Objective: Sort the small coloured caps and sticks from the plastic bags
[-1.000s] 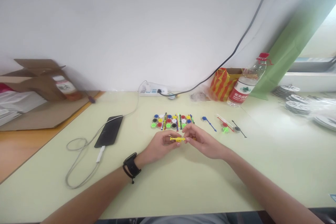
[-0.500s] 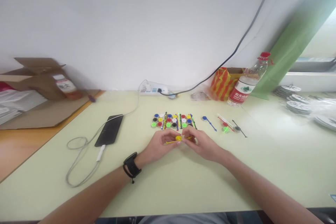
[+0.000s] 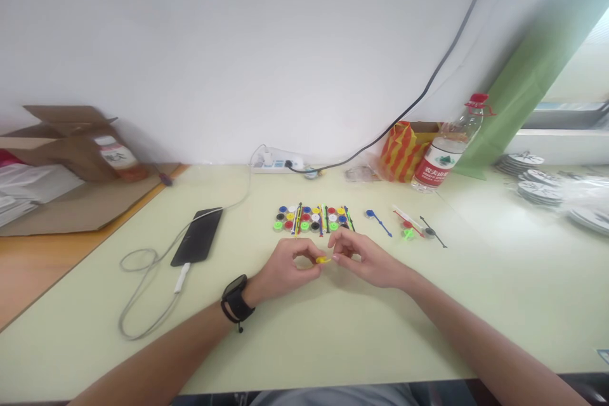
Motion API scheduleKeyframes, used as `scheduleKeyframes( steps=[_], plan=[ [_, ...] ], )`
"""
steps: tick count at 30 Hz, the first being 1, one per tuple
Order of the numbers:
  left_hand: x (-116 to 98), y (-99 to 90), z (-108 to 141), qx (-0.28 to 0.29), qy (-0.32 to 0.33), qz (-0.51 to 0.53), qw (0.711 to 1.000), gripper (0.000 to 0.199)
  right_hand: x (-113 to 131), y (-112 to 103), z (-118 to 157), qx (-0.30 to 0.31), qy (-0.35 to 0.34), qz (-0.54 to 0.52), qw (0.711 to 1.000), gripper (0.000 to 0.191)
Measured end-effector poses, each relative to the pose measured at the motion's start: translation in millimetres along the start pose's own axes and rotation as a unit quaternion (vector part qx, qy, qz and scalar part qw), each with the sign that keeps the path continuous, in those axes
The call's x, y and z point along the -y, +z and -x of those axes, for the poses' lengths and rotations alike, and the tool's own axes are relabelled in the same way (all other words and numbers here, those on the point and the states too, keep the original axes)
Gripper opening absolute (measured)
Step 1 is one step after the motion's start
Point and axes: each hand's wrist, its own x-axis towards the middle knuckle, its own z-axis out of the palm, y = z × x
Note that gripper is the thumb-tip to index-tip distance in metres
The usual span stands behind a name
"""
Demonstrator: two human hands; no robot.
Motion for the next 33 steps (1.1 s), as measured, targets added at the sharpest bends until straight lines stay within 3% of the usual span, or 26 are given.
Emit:
scheduleKeyframes(
  steps=[5,10,14,17,21,25,27,28,29,31,33],
  plan=[
    [-7,1.5,1,0.004,-0.004,0.043,0.999,0.010,0,-3,0,-0.003,-0.004,-0.017,1.000,0.019],
    [-9,1.0,0,0.058,-0.028,0.141,0.988,0.019,-6,-1,-2,-0.030,-0.020,-0.034,0.999,0.019],
    [1,0.2,-4,0.011,-0.073,0.178,0.981,0.025,-11,-1,-5,-0.130,-0.029,-0.010,0.991,0.032],
    [7,-1.3,-6,-0.014,-0.104,0.214,0.971,0.029,-10,-3,-3,-0.184,-0.053,0.071,0.979,0.019],
    [9,-4.5,-8,-0.022,-0.119,0.242,0.963,0.029,-8,0,1,-0.139,-0.078,0.089,0.983,0.024],
    [8,-6.4,-9,-0.032,-0.119,0.244,0.962,0.029,-13,9,2,-0.147,-0.074,0.023,0.986,0.057],
    [8,-6.7,-9,-0.034,-0.113,0.244,0.962,0.029,-15,11,1,-0.160,-0.063,-0.001,0.985,0.042],
    [7,-6.8,-9,-0.035,-0.111,0.245,0.963,0.028,-15,11,0,-0.140,-0.056,-0.007,0.989,0.027],
    [7,-6.9,-9,-0.037,-0.109,0.245,0.963,0.028,-15,9,0,-0.102,-0.049,-0.012,0.994,0.027],
    [7,-7.1,-9,-0.042,-0.104,0.244,0.963,0.027,-12,6,-1,-0.010,-0.035,-0.026,0.999,0.051],
    [7,-7.2,-8,-0.042,-0.102,0.241,0.964,0.026,-10,3,-1,0.016,-0.032,-0.048,0.998,0.056]
  ],
)
